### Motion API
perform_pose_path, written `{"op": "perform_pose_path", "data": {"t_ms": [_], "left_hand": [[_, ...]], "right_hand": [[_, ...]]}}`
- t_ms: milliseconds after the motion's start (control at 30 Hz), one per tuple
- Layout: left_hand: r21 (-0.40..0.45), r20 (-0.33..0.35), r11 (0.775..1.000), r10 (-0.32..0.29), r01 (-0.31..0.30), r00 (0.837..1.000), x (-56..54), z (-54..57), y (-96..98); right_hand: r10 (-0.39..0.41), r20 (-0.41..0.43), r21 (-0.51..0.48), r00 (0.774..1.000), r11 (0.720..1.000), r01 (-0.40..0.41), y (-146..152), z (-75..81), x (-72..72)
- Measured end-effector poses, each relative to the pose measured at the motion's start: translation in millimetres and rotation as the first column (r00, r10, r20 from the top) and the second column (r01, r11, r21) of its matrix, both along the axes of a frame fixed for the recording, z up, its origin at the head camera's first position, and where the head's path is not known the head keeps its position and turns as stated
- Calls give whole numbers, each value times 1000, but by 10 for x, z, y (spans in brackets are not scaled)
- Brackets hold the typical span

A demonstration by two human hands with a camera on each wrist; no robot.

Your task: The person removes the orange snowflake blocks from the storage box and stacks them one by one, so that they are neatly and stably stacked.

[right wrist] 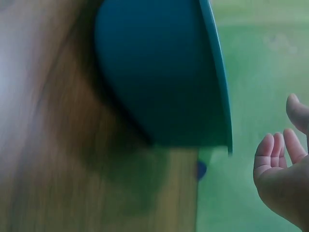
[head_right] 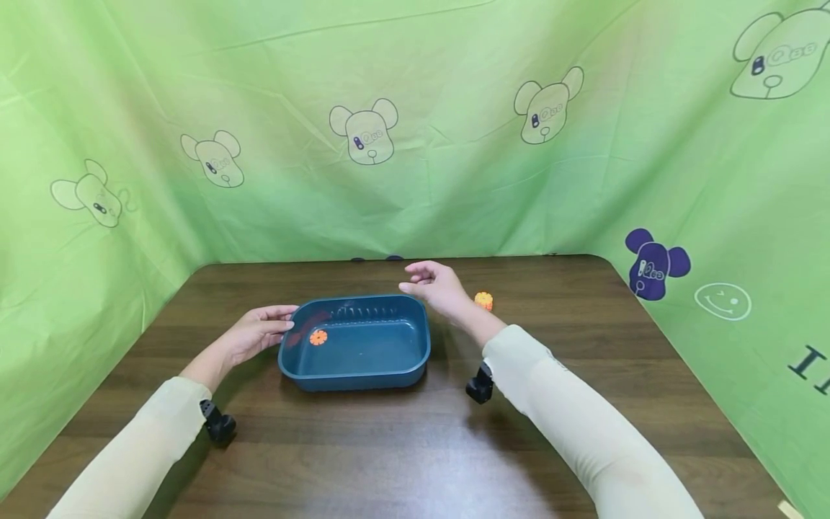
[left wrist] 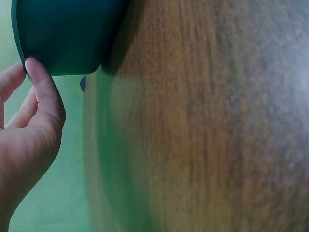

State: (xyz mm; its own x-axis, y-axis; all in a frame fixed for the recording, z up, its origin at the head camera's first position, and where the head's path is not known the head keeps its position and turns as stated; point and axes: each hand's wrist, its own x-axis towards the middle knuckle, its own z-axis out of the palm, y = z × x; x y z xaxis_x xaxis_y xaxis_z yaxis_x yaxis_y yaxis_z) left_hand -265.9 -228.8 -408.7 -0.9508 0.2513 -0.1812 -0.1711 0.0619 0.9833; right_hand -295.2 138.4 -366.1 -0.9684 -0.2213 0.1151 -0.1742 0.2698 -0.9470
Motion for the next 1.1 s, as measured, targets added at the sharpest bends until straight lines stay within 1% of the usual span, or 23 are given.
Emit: {"op": "perform_pose_path", "data": {"t_ms": [233, 467, 633, 767, 900, 1100], "left_hand": [[3, -5, 1000, -3, 3, 1000, -15, 10, 10], [-4, 2, 1000, 4, -4, 1000, -16, 16, 16], [-1, 3, 1000, 5, -5, 1000, -15, 21, 12], [2, 2, 1000, 7, -7, 1000, -26, 26, 16], [-2, 0, 1000, 14, -14, 1000, -26, 25, 20], [-1, 6, 1000, 4, -4, 1000, -14, 20, 8]], "right_hand": [[56, 4, -15, 998, 998, -56, -404, 28, 99], [96, 20, -16, 995, 995, -95, -720, 5, 150], [136, 45, 13, 990, 991, -137, -878, -24, 178], [148, 69, 40, 987, 988, -151, -990, -73, 178], [160, 71, 71, 985, 984, -165, -1097, -132, 178], [187, 75, 136, 979, 971, -196, -1238, -181, 206]]}}
